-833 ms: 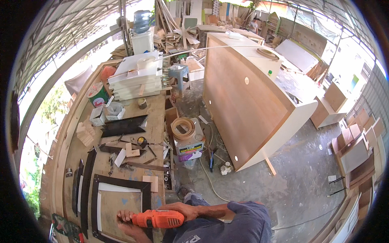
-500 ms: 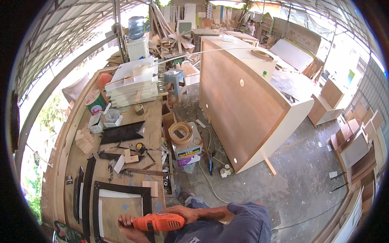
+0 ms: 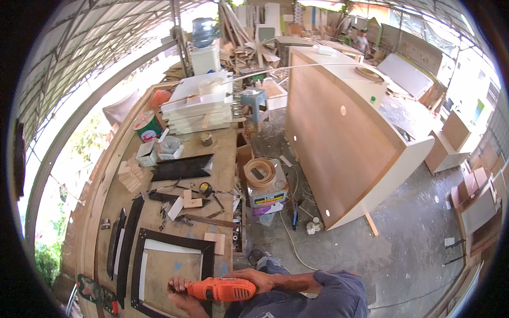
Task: The person files the edges of a black frame, positions wooden blocks at the corners, and drills holes into the frame using a power drill.
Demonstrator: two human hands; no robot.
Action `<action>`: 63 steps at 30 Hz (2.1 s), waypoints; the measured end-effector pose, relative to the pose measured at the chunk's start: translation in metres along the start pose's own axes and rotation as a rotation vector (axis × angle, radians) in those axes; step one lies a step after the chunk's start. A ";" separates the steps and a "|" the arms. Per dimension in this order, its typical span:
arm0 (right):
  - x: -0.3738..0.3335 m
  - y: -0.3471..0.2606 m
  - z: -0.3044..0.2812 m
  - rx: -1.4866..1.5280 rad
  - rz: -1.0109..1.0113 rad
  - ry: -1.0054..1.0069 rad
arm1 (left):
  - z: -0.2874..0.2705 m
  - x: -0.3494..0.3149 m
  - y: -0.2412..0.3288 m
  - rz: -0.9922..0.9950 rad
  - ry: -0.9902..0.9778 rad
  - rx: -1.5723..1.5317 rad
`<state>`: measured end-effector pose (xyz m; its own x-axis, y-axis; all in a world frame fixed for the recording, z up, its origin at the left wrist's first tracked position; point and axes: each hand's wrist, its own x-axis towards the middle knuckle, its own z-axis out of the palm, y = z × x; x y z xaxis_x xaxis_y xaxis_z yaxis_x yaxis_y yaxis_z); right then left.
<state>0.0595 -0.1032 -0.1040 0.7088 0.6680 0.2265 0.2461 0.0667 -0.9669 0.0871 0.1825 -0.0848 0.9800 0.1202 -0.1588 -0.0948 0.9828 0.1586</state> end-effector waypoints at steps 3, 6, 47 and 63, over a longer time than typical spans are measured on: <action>0.001 0.007 0.000 -0.012 -0.026 -0.010 | 0.005 -0.002 -0.005 0.021 0.006 0.025; 0.001 0.004 0.000 0.008 -0.011 -0.011 | 0.001 -0.003 -0.003 0.017 -0.025 0.018; 0.005 -0.008 -0.002 -0.588 -0.158 -0.070 | 0.053 -0.050 -0.033 0.005 0.215 0.589; -0.011 -0.282 -0.048 -0.727 -0.872 0.490 | 0.078 -0.045 -0.055 -0.214 -0.036 0.389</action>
<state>0.0137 -0.1649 0.1715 0.2578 0.2487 0.9336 0.9593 -0.1812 -0.2166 0.0623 0.1116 -0.0100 0.9765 -0.0914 -0.1951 0.1766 0.8582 0.4819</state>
